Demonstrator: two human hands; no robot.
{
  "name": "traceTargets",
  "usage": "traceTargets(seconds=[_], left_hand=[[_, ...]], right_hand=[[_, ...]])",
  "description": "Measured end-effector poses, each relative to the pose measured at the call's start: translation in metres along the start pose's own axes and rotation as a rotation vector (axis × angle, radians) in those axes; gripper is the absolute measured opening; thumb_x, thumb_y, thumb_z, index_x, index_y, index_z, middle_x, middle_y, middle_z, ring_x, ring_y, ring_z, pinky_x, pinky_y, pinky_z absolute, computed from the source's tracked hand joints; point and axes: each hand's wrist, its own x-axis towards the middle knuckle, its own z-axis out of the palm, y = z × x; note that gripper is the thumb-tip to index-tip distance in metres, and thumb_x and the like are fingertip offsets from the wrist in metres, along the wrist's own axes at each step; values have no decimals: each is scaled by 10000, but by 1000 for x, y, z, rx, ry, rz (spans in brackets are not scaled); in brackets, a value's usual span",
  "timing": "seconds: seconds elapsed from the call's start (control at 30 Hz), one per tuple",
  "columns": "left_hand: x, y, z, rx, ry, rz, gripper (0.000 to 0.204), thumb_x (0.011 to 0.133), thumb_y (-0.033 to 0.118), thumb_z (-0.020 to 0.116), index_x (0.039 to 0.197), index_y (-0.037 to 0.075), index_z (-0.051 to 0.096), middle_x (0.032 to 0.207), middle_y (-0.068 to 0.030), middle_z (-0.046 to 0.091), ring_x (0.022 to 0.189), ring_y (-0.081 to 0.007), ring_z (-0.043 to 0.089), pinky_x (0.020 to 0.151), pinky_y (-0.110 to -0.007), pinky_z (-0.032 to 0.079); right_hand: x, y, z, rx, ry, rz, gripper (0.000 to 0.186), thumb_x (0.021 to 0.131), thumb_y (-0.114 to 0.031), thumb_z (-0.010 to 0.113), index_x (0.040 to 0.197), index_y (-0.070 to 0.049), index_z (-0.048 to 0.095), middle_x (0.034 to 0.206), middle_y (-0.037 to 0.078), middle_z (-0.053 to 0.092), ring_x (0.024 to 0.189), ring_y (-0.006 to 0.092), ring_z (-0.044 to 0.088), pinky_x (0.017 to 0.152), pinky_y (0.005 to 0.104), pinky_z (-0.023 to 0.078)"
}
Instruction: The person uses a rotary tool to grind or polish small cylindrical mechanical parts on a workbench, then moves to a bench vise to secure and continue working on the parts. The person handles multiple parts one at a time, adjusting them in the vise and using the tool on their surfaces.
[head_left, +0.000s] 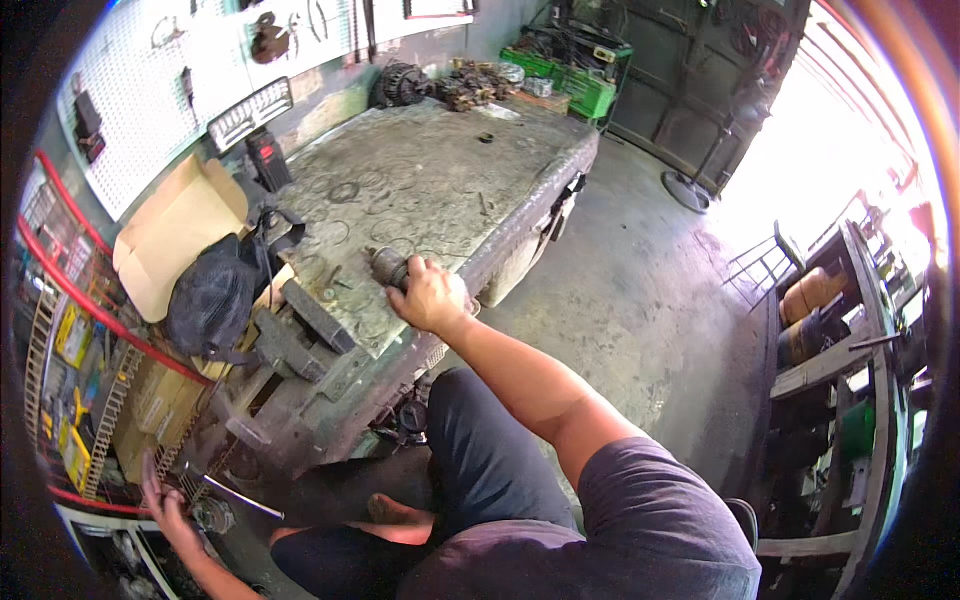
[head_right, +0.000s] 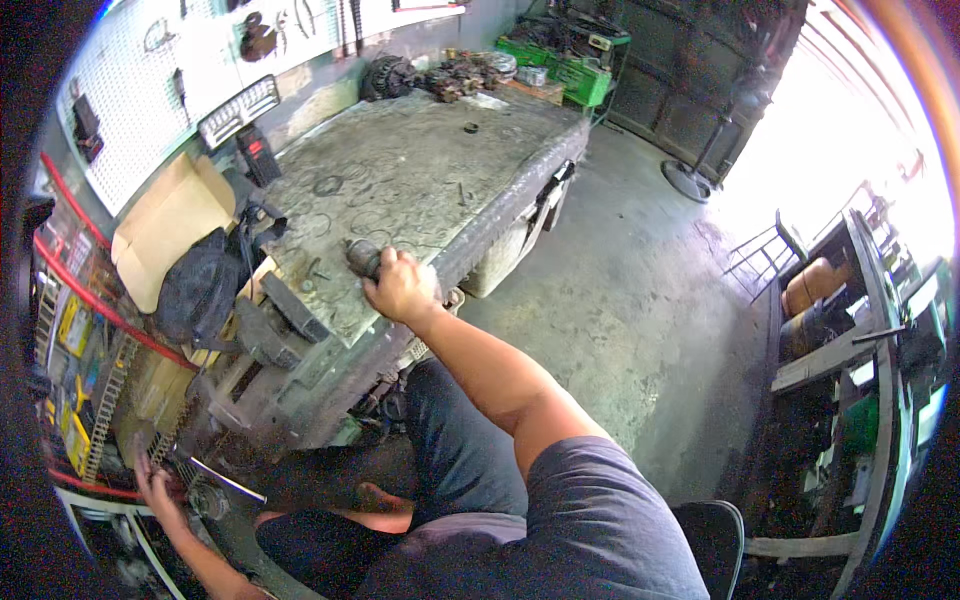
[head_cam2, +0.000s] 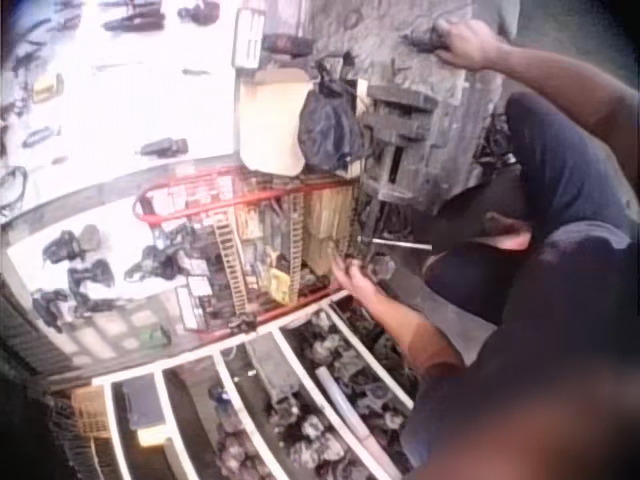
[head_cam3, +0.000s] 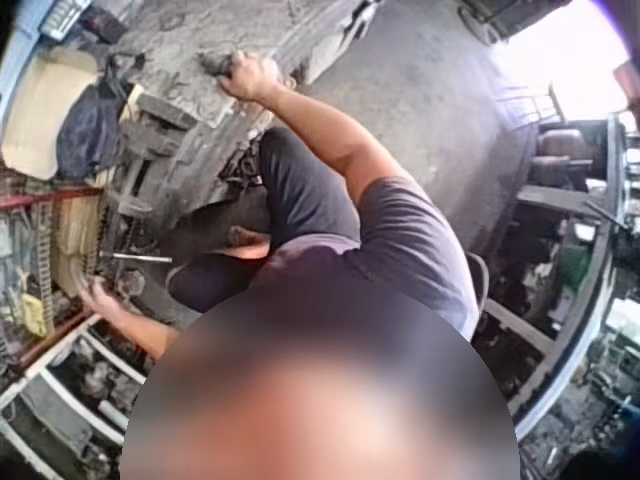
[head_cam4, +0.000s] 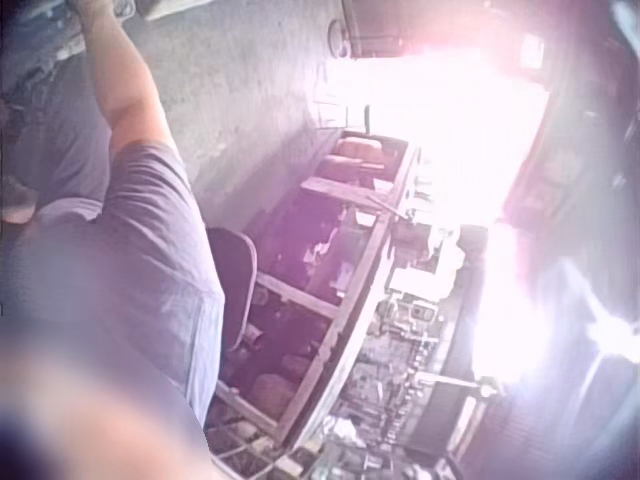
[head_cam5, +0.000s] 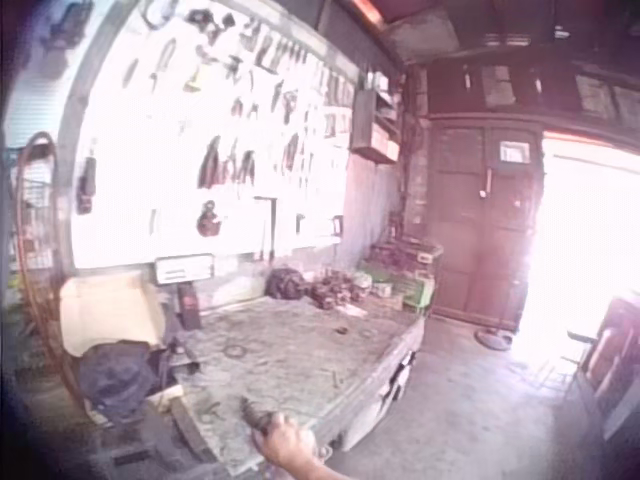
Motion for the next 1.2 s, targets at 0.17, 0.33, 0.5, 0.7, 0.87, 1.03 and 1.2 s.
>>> traceTargets(seconds=[0.17, 0.33, 0.5, 0.7, 0.87, 1.03, 1.2], left_hand=[[-26, -100, 20, -50, -62, -239, 888, 916, 50, 601, 1781, 56, 400, 1525, -67, 635, 862, -107, 523, 762, -251, 448], [-79, -131, 22, -194, -119, -544, 787, 955, 69, 635, 1723, 92, 461, 1174, -28, 617, 823, -116, 530, 700, -274, 458], [-103, -41, -12, -742, -488, -360, 873, 1015, 267, 731, 1785, 58, 378, 1713, -118, 574, 769, -131, 557, 797, -301, 514], [16, 26, -14, -107, -181, -35, 928, 985, 115, 671, 1823, 19, 283, 1861, -225, 385, 628, -9, 380, 584, -166, 364], [35, -35, 0, -81, -209, -401, 936, 864, 88, 637, 1776, 52, 427, 1444, -74, 676, 722, -68, 462, 682, -249, 434], [-41, -58, -5, -442, -492, -449, 937, 871, 262, 752, 1721, 38, 428, 1483, -178, 685, 620, -108, 515, 644, -286, 470], [-50, -14, 1, -767, -348, -446, 1166, 971, 530, 808, 1796, -64, 238, 1756, -310, 494, 576, -115, 512, 626, -285, 502]], right_hand=[[4, 8, 8, 65, 49, -8, 628, 981, -513, 807, 1342, -22, 656, 1242, 248, 773, 1135, 456, 797, 971, 561, 648], [3, 10, 9, 73, 14, -19, 661, 973, -518, 818, 1374, -22, 644, 1242, 248, 766, 1138, 453, 797, 971, 563, 647], [7, 13, 8, -4, 18, -2, 715, 973, -578, 800, 1376, -11, 631, 1283, 258, 752, 1167, 451, 791, 978, 548, 638], [8, 11, 15, -23, 38, -21, 707, 980, -619, 784, 1358, -35, 662, 1261, 224, 782, 1192, 426, 794, 1014, 538, 633], [2, 10, 10, -21, 49, -8, 666, 999, -610, 758, 1349, -48, 686, 1315, 235, 775, 1209, 423, 792, 1019, 537, 640], [4, 8, 10, 11, 55, 17, 663, 1006, -606, 750, 1359, -49, 683, 1335, 226, 764, 1238, 423, 778, 1035, 544, 634], [6, 5, 11, -7, 26, 13, 673, 1002, -610, 757, 1349, -39, 677, 1345, 239, 759, 1257, 431, 761, 1063, 534, 614]])
